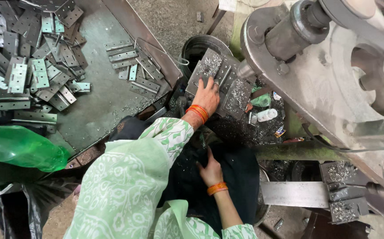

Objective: The person places small metal hinge pieces into a drilling or stamping machine one by one, uses a tool to remove debris, and pulls a lever to operate the machine.

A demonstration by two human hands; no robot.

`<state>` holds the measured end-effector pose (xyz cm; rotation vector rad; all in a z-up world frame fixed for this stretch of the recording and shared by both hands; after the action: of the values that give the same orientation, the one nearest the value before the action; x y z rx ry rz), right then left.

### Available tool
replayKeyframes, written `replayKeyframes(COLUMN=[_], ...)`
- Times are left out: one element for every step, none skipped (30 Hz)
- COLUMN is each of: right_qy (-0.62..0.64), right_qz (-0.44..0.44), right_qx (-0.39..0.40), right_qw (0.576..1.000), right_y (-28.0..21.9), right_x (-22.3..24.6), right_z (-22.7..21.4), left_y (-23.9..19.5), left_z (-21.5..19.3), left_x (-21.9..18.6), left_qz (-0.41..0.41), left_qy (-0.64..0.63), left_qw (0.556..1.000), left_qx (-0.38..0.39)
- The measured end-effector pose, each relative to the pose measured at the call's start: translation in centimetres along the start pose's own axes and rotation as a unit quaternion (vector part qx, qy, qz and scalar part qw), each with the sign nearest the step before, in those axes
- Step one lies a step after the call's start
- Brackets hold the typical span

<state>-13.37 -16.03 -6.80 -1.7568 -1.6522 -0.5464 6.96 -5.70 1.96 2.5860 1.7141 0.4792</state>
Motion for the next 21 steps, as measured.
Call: replayKeyframes(right_qy=[-0.021,-0.042,-0.053,-0.064,-0.075,-0.079,-0.083,-0.088,-0.082,-0.076,-0.07,-0.06,-0.051,-0.039,-0.03,-0.02,-0.011,-0.017,-0.024,-0.028,-0.033], right_qz=[0.021,0.045,0.047,0.051,0.054,0.036,0.018,0.0,-0.009,-0.016,-0.022,-0.018,-0.013,-0.017,-0.021,-0.015,-0.009,0.005,0.019,0.032,-0.02], right_qx=[0.016,0.032,0.04,0.046,0.051,0.045,0.039,0.035,0.022,0.011,-0.001,-0.009,-0.018,-0.024,-0.012,-0.001,0.01,0.019,0.028,0.038,0.031], right_qw=[0.999,0.998,0.997,0.996,0.994,0.995,0.996,0.995,0.996,0.997,0.997,0.998,0.998,0.999,0.999,1.0,1.0,1.0,0.999,0.998,0.999], right_y=[0.4,0.4,0.7,1.1,1.4,1.7,1.9,2.0,1.8,0.9,0.2,-0.2,-0.6,0.0,0.8,0.5,0.3,0.4,0.5,0.6,0.9], right_x=[0.6,1.1,1.9,2.4,2.4,2.6,2.3,1.6,0.6,-0.6,-1.8,-3.2,-4.3,-4.5,-4.5,-4.6,-4.3,-3.8,-3.0,-1.7,0.8], right_z=[-0.8,-1.5,-2.1,-3.0,-3.4,-3.5,-3.2,-2.6,-1.5,0.4,1.6,2.4,3.0,3.5,3.8,3.4,2.9,2.1,1.1,0.3,-1.5], left_y=[0.0,0.2,0.6,1.1,1.5,2.0,2.4,2.7,3.1,3.0,2.9,2.8,2.5,2.5,2.4,1.6,0.9,0.5,0.0,-0.5,-1.1], left_z=[0.4,0.6,1.0,1.2,1.2,1.1,0.9,1.2,1.5,1.8,1.6,1.3,1.0,0.5,-0.3,-0.9,-1.4,-1.7,-2.1,-1.7,-1.1], left_x=[0.1,0.1,0.2,0.0,-0.1,0.2,0.5,0.3,0.2,-0.1,-0.1,0.1,0.3,1.0,1.5,1.3,1.9,3.2,4.6,6.3,8.2], left_qz=[0.005,-0.004,-0.013,-0.021,-0.032,-0.044,-0.057,-0.049,-0.041,-0.03,-0.032,-0.034,-0.036,-0.041,-0.046,-0.043,-0.048,-0.061,-0.074,-0.084,-0.093], left_qy=[-0.003,-0.008,-0.014,-0.02,-0.013,-0.005,0.002,-0.004,-0.01,-0.018,-0.017,-0.014,-0.012,-0.016,-0.021,-0.031,-0.05,-0.068,-0.086,-0.122,-0.158], left_qw=[1.0,1.0,1.0,1.0,0.999,0.999,0.997,0.998,0.999,0.999,0.999,0.999,0.999,0.998,0.998,0.997,0.996,0.994,0.991,0.989,0.983], left_qx=[0.009,0.01,0.011,0.011,-0.008,-0.028,-0.048,-0.033,-0.018,-0.001,-0.008,-0.016,-0.024,-0.033,-0.042,-0.049,-0.055,-0.061,-0.066,-0.031,0.003])
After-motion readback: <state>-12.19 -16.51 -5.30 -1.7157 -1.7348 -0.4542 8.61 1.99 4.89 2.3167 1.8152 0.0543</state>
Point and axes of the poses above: each hand's wrist, its own y-axis towards the middle knuckle, its own z-axis out of the palm, x = y × z, the point moved 9 cm from there along y, towards the middle knuckle, and after that the axes turned 14 degrees about y, right-handed, at the moved point
